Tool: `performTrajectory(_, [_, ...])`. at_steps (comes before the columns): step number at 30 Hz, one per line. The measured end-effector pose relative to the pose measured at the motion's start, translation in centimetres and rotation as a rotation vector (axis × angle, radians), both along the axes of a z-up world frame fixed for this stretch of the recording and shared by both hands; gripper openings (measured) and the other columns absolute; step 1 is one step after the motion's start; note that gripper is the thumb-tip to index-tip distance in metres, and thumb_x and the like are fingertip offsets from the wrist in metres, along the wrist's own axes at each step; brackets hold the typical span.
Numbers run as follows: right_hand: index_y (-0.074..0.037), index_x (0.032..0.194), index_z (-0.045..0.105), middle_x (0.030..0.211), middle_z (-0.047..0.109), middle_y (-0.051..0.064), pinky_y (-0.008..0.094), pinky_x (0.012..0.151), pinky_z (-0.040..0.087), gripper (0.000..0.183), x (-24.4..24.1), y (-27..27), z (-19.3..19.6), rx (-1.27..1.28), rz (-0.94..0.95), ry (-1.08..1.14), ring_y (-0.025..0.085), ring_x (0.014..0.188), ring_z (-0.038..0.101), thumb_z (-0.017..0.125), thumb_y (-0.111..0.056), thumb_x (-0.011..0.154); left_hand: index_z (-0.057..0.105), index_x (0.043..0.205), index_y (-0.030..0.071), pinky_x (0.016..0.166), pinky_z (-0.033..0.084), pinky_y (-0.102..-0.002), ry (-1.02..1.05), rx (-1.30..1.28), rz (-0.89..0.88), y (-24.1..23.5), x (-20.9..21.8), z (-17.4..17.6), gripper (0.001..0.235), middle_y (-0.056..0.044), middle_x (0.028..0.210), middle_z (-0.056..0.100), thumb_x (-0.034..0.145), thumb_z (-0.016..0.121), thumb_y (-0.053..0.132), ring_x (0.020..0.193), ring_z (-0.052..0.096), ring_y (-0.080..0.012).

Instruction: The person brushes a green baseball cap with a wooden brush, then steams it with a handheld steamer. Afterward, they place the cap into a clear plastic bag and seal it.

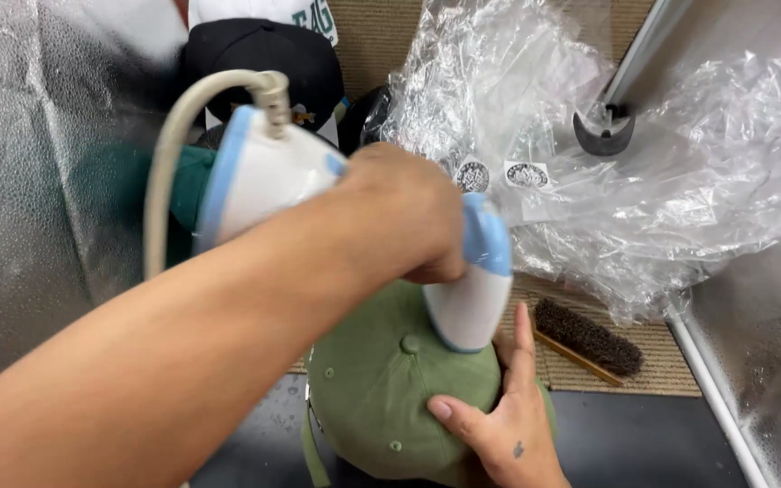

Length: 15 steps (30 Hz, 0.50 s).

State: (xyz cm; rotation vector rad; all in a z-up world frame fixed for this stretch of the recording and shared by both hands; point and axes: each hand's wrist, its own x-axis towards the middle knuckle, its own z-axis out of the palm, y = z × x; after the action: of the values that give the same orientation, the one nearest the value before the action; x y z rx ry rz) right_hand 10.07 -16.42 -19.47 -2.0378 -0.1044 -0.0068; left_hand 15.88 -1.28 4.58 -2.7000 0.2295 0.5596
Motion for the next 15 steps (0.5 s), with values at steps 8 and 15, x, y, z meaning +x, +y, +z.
performTrajectory(8, [-0.016, 0.166, -0.003, 0.154, 0.052, 0.005, 0.036, 0.109, 0.044, 0.152, -0.4, 0.6, 0.1, 0.163, -0.04, 0.017, 0.018, 0.138, 0.055, 0.087, -0.048, 0.047, 0.073, 0.127, 0.022, 0.091, 0.055, -0.039, 0.015, 0.102, 0.058, -0.6, 0.1, 0.0, 0.047, -0.001, 0.127, 0.073, 0.083, 0.063, 0.034, 0.119, 0.069, -0.026])
performTrajectory(15, [-0.016, 0.166, -0.005, 0.152, 0.052, 0.004, 0.035, 0.111, 0.043, 0.152, -0.7, 0.7, 0.2, 0.186, -0.025, 0.016, 0.016, 0.137, 0.055, 0.089, -0.045, 0.049, 0.077, 0.12, 0.02, 0.087, 0.056, -0.042, 0.047, 0.11, 0.059, -1.3, -0.3, 0.8, 0.043, -0.001, 0.122, 0.075, 0.081, 0.059, 0.022, 0.113, 0.072, -0.0267])
